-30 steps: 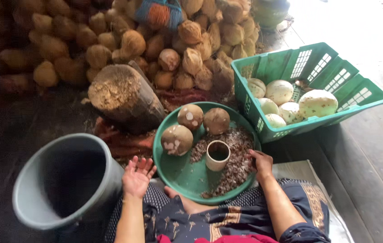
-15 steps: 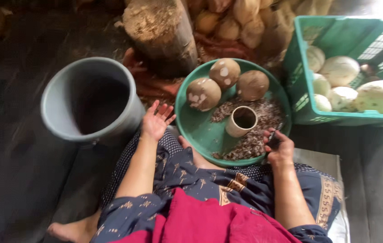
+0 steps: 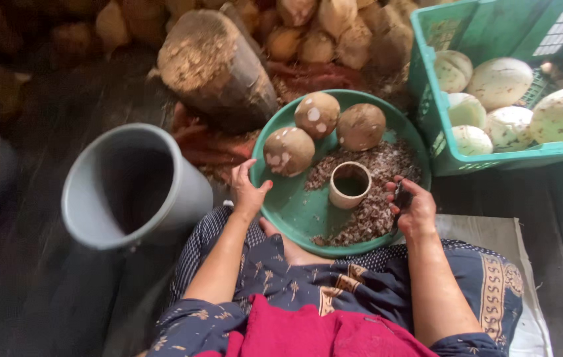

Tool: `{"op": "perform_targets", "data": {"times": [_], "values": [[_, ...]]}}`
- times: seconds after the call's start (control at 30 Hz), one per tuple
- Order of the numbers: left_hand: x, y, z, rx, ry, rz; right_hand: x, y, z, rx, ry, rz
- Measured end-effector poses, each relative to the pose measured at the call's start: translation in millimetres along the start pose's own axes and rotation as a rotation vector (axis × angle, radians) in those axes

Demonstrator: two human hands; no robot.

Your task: The person sits on the floor and uses a knife to peel the husk off coconuts. They hold the coconut in one hand and scrape away the outer layer with the knife, placing the peeled coconuts into a green crate.

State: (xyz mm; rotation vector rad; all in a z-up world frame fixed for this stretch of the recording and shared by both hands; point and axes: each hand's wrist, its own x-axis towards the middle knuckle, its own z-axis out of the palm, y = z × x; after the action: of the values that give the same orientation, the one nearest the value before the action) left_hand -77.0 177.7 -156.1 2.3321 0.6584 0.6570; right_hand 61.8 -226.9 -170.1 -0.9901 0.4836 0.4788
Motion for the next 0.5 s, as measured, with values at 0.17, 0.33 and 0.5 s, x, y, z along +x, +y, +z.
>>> {"op": "perform_targets", "data": {"times": [0.17, 0.33, 0.5], "values": [[58.5, 100.0, 39.7, -0.060, 0.124, 0.247, 0.2, 4.7, 9.5, -0.032, 0.032, -0.041], [93.4, 203.2, 96.9, -0.102, -0.139, 0.542, -3.0, 5.1, 33.8, -0.066, 0.081, -0.156], [117.6, 240.4, 157.1, 0.622, -0.682, 0.623, 12.1, 13.4, 31.0, -0.135, 0.111, -0.108]]}}
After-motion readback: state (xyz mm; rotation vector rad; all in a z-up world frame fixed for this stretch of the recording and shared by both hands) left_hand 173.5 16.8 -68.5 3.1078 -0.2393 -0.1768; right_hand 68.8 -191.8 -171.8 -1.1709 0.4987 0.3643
